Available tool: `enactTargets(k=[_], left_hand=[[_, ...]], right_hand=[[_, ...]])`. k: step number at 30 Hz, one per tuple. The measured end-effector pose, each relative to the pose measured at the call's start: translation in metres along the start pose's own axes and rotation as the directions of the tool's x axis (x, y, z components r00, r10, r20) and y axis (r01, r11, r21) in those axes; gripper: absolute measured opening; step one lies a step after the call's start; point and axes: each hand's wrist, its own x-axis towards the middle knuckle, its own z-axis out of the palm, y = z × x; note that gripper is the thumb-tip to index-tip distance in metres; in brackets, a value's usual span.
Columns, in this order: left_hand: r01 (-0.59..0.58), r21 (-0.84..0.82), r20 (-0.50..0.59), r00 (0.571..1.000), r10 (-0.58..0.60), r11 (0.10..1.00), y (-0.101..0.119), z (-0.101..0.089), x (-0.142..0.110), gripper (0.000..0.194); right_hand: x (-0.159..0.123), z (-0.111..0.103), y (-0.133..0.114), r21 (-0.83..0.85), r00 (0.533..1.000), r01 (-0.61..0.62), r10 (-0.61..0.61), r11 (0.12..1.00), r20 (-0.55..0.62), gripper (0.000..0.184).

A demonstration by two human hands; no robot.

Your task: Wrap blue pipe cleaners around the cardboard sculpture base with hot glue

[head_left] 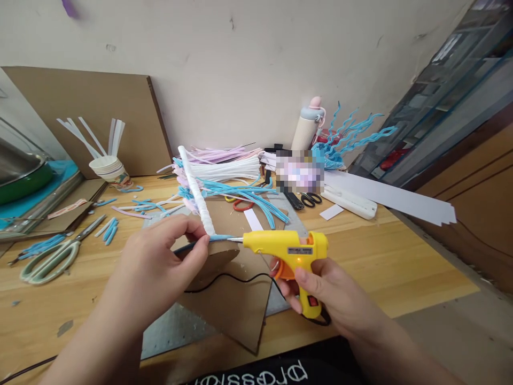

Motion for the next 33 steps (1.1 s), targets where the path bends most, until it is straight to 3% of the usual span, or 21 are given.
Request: enactTargets(k=[10,20,25,33], left_hand=[[-0.021,0.021,-0.040,0.999,0.022,1.000,-0.002,-0.001,0.000,0.013],[-0.016,0.002,-0.016,1.000,0.016,1.000,0.001,-0.002,0.003,0.013],[-0.002,-0.010,0.005,1.000,0.003,1.000,0.001,-0.003,0.003,0.014],[-0.009,-0.010,0.017,1.000,0.009,1.000,0.002,-0.004,0.003,0.014]], right_hand=[[0.010,0.020,-0.007,-0.173,0.999,-0.011,0.003,0.985,-0.048,0.047],[0.017,0.022,-0.005,-0.269,1.000,0.015,-0.013,0.963,0.010,0.046],[0.019,0.023,-0.007,-0.238,1.000,0.012,-0.006,0.971,0.027,0.045],[0.016,0.020,-0.006,-0.308,1.000,0.008,-0.008,0.951,0.000,0.042]])
